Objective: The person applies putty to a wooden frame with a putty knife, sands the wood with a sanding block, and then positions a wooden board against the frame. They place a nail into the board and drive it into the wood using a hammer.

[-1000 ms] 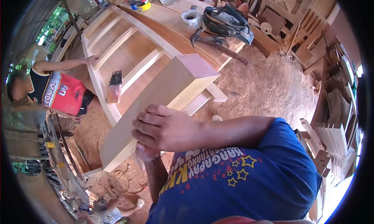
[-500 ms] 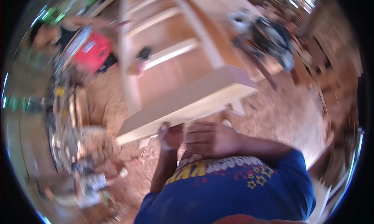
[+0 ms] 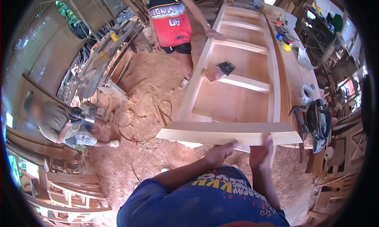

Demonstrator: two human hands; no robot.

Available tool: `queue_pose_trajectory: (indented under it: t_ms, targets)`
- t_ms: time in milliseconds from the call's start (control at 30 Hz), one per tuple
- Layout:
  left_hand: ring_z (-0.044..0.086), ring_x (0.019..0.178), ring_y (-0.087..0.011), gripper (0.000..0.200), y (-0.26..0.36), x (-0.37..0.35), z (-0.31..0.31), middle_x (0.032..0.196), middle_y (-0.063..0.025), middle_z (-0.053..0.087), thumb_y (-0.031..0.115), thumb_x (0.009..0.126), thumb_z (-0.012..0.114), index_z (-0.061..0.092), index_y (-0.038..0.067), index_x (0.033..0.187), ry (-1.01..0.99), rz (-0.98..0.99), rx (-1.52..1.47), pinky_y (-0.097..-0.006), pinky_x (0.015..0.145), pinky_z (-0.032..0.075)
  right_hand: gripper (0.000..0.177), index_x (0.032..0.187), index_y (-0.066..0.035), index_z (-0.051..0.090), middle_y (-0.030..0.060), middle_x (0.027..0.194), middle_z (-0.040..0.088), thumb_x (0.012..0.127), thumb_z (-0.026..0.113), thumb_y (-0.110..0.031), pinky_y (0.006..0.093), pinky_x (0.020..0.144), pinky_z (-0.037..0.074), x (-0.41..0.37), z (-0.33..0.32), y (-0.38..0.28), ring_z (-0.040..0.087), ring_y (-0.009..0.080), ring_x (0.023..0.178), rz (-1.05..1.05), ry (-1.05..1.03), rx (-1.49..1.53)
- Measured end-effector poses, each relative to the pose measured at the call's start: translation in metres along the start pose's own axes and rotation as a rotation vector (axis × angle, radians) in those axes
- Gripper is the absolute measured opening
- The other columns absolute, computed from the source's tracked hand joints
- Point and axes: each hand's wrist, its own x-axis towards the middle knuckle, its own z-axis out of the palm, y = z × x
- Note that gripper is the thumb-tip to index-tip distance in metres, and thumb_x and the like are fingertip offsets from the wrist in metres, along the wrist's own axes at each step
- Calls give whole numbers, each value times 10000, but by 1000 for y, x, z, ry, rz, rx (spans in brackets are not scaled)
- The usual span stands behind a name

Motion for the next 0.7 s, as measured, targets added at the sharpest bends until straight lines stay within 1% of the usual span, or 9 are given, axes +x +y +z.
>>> queue_pose_trajectory:
  t_ms: [33, 67, 200, 233, 300, 367, 433, 600, 700]
  targets:
    - [562, 899, -124, 232, 9, -6, 5, 980, 0, 622, 242, 992, 684, 639, 61, 1129, 27, -4, 86, -302, 843, 447, 607, 1472, -96, 484, 94, 1433, 561, 1028, 589, -496, 503, 1165, 392, -1, 7, 2, 509, 281, 1378, -48, -42, -87]
    - [636, 1004, -150, 307, 14, -10, 6, 1081, -32, 694, 237, 1000, 681, 658, 33, 1229, 54, -21, 166, -321, 924, 490, 604, 1468, -105, 490, 87, 1433, 562, 1025, 590, -504, 506, 1161, 395, -1, 10, 6, 508, 282, 1380, -44, -19, -59]
    - [639, 1211, -248, 484, 39, -37, -51, 1230, -136, 698, 199, 927, 775, 621, -27, 1326, 27, -281, 384, -399, 1074, 485, 630, 1465, -156, 502, 58, 1433, 566, 989, 630, -548, 513, 1138, 429, -27, 9, 14, 528, 282, 1368, -4, 189, -49]
    - [640, 1216, -263, 501, 45, -50, -77, 1230, -147, 697, 173, 906, 788, 617, -28, 1332, 61, -346, 255, -406, 1080, 487, 636, 1465, -158, 501, 57, 1434, 566, 983, 639, -549, 510, 1134, 436, -35, 11, 18, 535, 282, 1362, -9, 228, -60]
    - [639, 1224, -281, 544, 43, -67, -105, 1232, -153, 695, 140, 866, 811, 610, -27, 1343, 53, -292, 53, -411, 1090, 487, 620, 1465, -162, 509, 61, 1435, 576, 992, 625, -546, 502, 1135, 445, -52, 8, 29, 549, 285, 1353, -18, 270, -53]
    - [637, 1228, -287, 590, 39, -87, -112, 1234, -144, 693, 125, 826, 831, 605, -22, 1351, -13, -51, -116, -408, 1101, 483, 579, 1462, -164, 524, 71, 1437, 596, 1024, 578, -539, 492, 1145, 446, -73, 0, 38, 562, 291, 1349, -13, 282, -32]
    - [632, 1235, -282, 644, 36, -100, -116, 1241, -139, 689, 123, 795, 846, 591, -18, 1369, 22, -167, -119, -409, 1109, 481, 540, 1467, -160, 535, 77, 1481, 574, 1052, 540, -506, 489, 1165, 428, -93, -15, 37, 551, 284, 1367, 14, 190, 17]
    - [618, 1222, -255, 865, 36, -112, -124, 1285, -121, 644, 209, 711, 892, 499, 21, 1458, 65, -267, -151, -413, 1101, 482, 681, 1489, -98, 499, 116, 1460, 562, 953, 688, -472, 516, 1200, 367, -116, -11, 36, 504, 306, 1399, 165, 213, -114]
    - [624, 958, -143, 776, 38, -122, -122, 1143, -55, 656, 238, 733, 884, 545, 44, 1403, 157, -237, -140, -317, 883, 522, 752, 1495, -67, 482, 140, 1439, 563, 903, 750, -445, 529, 1216, 336, -124, -7, 42, 497, 324, 1394, 269, 197, -147]
